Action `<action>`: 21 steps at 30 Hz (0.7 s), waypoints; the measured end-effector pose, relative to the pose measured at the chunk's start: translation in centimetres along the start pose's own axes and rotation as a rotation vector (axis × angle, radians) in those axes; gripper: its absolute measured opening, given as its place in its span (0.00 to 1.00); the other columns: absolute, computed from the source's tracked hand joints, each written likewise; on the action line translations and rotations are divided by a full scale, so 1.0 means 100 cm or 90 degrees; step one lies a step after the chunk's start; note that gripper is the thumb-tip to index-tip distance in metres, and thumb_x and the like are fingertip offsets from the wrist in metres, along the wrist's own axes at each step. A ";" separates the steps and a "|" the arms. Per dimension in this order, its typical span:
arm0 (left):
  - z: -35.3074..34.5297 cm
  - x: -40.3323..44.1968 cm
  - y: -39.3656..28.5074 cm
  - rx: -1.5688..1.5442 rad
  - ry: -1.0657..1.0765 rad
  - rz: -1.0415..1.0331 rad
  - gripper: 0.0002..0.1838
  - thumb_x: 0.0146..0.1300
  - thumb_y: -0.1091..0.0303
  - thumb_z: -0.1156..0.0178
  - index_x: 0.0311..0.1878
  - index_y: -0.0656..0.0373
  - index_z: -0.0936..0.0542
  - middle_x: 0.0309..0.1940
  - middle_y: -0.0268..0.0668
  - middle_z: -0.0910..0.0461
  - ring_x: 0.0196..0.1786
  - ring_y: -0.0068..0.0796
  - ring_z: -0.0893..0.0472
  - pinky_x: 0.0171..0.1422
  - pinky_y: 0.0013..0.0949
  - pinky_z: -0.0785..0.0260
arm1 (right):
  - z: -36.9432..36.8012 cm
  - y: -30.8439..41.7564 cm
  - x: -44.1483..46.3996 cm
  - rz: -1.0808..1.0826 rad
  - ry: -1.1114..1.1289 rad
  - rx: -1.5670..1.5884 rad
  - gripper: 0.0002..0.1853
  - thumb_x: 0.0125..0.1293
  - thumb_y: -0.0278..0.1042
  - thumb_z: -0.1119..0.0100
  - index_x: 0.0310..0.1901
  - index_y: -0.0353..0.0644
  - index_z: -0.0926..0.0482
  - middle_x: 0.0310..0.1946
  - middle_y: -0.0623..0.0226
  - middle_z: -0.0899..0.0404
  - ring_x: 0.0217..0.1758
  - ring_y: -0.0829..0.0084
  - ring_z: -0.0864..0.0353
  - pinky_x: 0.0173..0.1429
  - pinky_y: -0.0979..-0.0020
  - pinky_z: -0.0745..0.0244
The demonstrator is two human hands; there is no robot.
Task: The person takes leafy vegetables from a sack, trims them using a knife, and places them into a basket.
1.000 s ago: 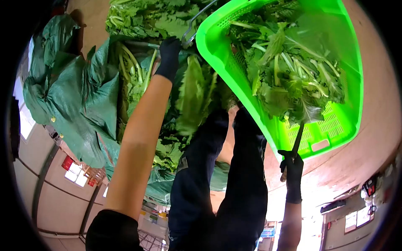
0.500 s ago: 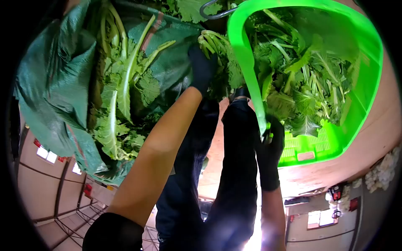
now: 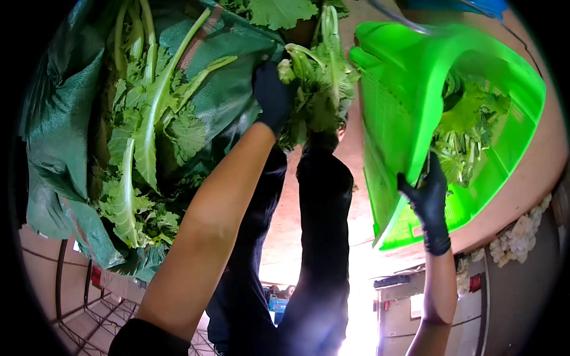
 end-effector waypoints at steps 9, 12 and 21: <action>0.031 -0.044 0.001 -0.398 0.198 0.094 0.17 0.49 0.68 0.34 0.41 0.62 0.27 0.35 0.41 0.25 0.40 0.33 0.24 0.46 0.33 0.34 | 0.037 -0.039 0.031 0.012 -0.098 -0.008 0.19 0.50 0.28 0.38 0.45 0.34 0.29 0.37 0.61 0.22 0.40 0.71 0.25 0.47 0.71 0.32; 0.040 -0.039 -0.027 -0.436 0.163 -0.002 0.18 0.51 0.68 0.35 0.45 0.62 0.26 0.35 0.39 0.24 0.40 0.29 0.24 0.46 0.30 0.33 | 0.037 -0.047 0.032 0.022 -0.109 -0.068 0.22 0.49 0.31 0.36 0.46 0.35 0.29 0.38 0.62 0.23 0.41 0.73 0.26 0.49 0.71 0.34; 0.083 0.007 -0.098 -0.564 0.238 -0.029 0.20 0.59 0.64 0.43 0.52 0.64 0.30 0.42 0.34 0.26 0.44 0.21 0.27 0.50 0.28 0.34 | 0.030 -0.041 0.033 0.136 -0.115 0.103 0.25 0.48 0.31 0.39 0.49 0.33 0.30 0.41 0.59 0.23 0.45 0.70 0.26 0.53 0.70 0.34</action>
Point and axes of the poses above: each hand's wrist, its own x-axis towards the middle knuckle, its own z-axis out of the back of the hand, y = z × x, the point moved 6 cm from there along x, towards the middle knuckle
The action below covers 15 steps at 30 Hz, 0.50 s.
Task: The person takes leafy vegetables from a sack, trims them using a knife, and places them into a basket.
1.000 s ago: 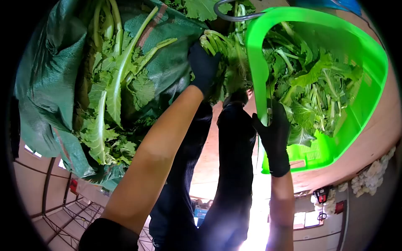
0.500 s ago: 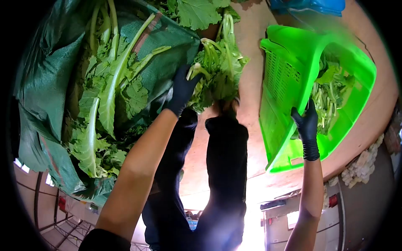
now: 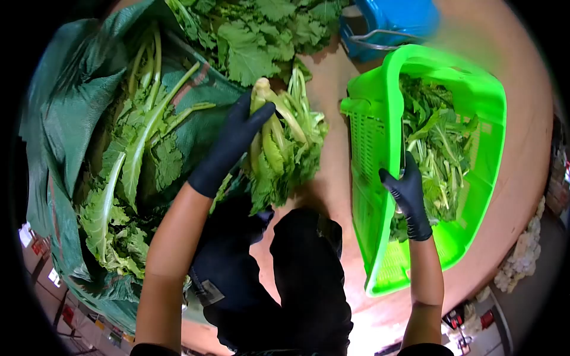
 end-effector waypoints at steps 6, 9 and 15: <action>-0.024 -0.042 -0.064 0.029 0.100 -0.040 0.25 0.58 0.64 0.43 0.57 0.64 0.34 0.46 0.34 0.27 0.47 0.21 0.29 0.53 0.28 0.36 | -0.002 -0.001 -0.012 0.099 0.016 -0.002 0.29 0.46 0.32 0.37 0.51 0.31 0.32 0.40 0.53 0.22 0.43 0.66 0.23 0.51 0.68 0.31; -0.054 -0.083 -0.113 0.105 0.071 -0.135 0.26 0.57 0.64 0.40 0.57 0.64 0.33 0.44 0.33 0.26 0.46 0.19 0.29 0.52 0.27 0.35 | -0.003 -0.012 -0.041 0.077 0.024 -0.166 0.26 0.45 0.36 0.32 0.44 0.32 0.30 0.31 0.56 0.22 0.34 0.66 0.22 0.41 0.67 0.30; -0.127 -0.128 -0.174 0.220 0.133 -0.168 0.19 0.55 0.65 0.38 0.48 0.65 0.26 0.34 0.32 0.23 0.37 0.18 0.26 0.44 0.26 0.33 | 0.044 -0.029 -0.100 0.129 -0.057 0.194 0.12 0.55 0.30 0.37 0.25 0.37 0.30 0.18 0.70 0.31 0.22 0.80 0.36 0.28 0.75 0.37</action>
Point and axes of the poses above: each hand's wrist, its own x-axis towards the middle knuckle, its own z-axis out of the back of the hand, y = z × x, the point moved 6 cm from there along x, towards the middle knuckle
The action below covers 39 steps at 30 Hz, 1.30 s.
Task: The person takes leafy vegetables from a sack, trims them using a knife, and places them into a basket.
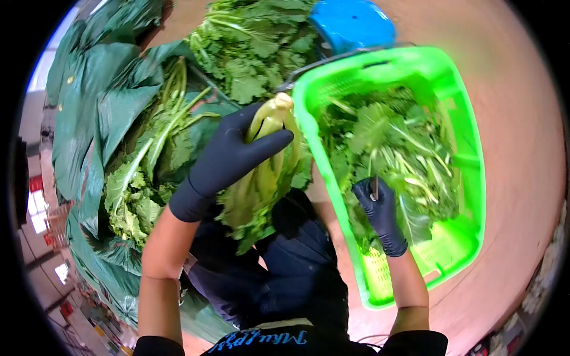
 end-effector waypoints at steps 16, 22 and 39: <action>-0.186 -0.025 -0.044 -0.034 0.235 0.040 0.18 0.53 0.63 0.37 0.43 0.64 0.23 0.33 0.34 0.21 0.34 0.20 0.24 0.41 0.28 0.31 | 0.129 -0.042 -0.038 0.008 0.042 -0.527 0.12 0.53 0.40 0.41 0.27 0.38 0.26 0.23 0.48 0.27 0.27 0.51 0.26 0.30 0.59 0.32; -0.199 -0.016 -0.020 -0.171 0.278 0.178 0.21 0.62 0.57 0.46 0.49 0.67 0.26 0.37 0.37 0.22 0.37 0.21 0.23 0.43 0.25 0.31 | 0.124 0.059 -0.063 -0.023 -0.030 0.116 0.24 0.52 0.37 0.34 0.51 0.39 0.27 0.40 0.69 0.22 0.37 0.77 0.24 0.44 0.73 0.30; -0.215 -0.003 -0.011 0.029 0.370 -0.084 0.34 0.51 0.50 0.37 0.56 0.64 0.31 0.46 0.42 0.24 0.47 0.29 0.24 0.52 0.30 0.33 | 0.140 0.034 -0.025 -0.111 -0.022 -0.018 0.16 0.58 0.46 0.42 0.26 0.41 0.27 0.14 0.79 0.34 0.16 0.87 0.36 0.23 0.82 0.39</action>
Point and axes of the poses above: each hand's wrist, its own x-axis towards the middle knuckle, its own z-axis out of the back of the hand, y = z × x, the point moved 6 cm from there along x, towards the middle knuckle
